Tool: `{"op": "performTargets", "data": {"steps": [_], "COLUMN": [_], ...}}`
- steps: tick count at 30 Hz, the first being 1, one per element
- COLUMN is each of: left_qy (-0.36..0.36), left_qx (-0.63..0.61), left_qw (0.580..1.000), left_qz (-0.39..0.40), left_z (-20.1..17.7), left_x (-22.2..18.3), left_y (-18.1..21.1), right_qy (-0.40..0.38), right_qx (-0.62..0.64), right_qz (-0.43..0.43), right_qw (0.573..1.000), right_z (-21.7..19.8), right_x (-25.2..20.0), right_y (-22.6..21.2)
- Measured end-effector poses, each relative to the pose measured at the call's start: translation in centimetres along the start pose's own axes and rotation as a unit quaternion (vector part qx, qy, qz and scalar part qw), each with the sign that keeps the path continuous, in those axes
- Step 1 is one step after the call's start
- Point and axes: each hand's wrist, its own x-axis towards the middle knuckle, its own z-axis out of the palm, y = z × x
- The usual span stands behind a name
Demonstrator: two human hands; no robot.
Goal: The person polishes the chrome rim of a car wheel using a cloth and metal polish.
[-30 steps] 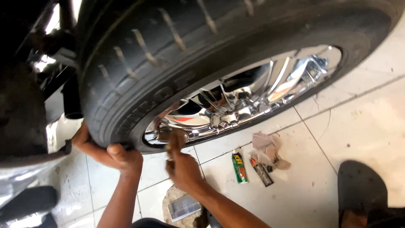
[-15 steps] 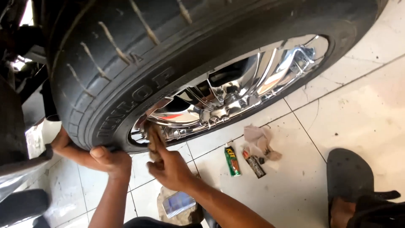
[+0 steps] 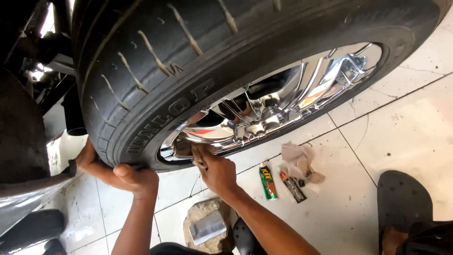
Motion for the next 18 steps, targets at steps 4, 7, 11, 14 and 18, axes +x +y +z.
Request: {"op": "performTargets", "data": {"steps": [4,7,11,14,18], "left_qy": [0.005,0.0,0.001,-0.003,-0.001], "left_qx": [0.004,-0.005,0.006,-0.003,-0.037], "left_qw": [1.0,1.0,1.0,1.0,0.999], "left_qz": [-0.002,0.009,0.004,0.006,0.009], "left_z": [-0.6,0.0,0.0,-0.2,0.1], "left_x": [-0.4,0.2,0.2,0.2,0.1], "left_y": [-0.1,0.1,0.2,0.3,0.3], "right_qy": [0.01,-0.003,0.023,0.017,-0.01], "right_qx": [0.007,0.001,-0.008,0.007,0.026], "right_qz": [-0.015,0.014,0.001,-0.002,-0.002], "right_qw": [1.0,1.0,1.0,1.0,1.0], "right_z": [0.4,-0.8,-0.4,-0.8,-1.6], "right_x": [0.4,0.3,0.1,-0.5,-0.8], "right_y": [0.4,-0.2,-0.7,0.2,0.1]}}
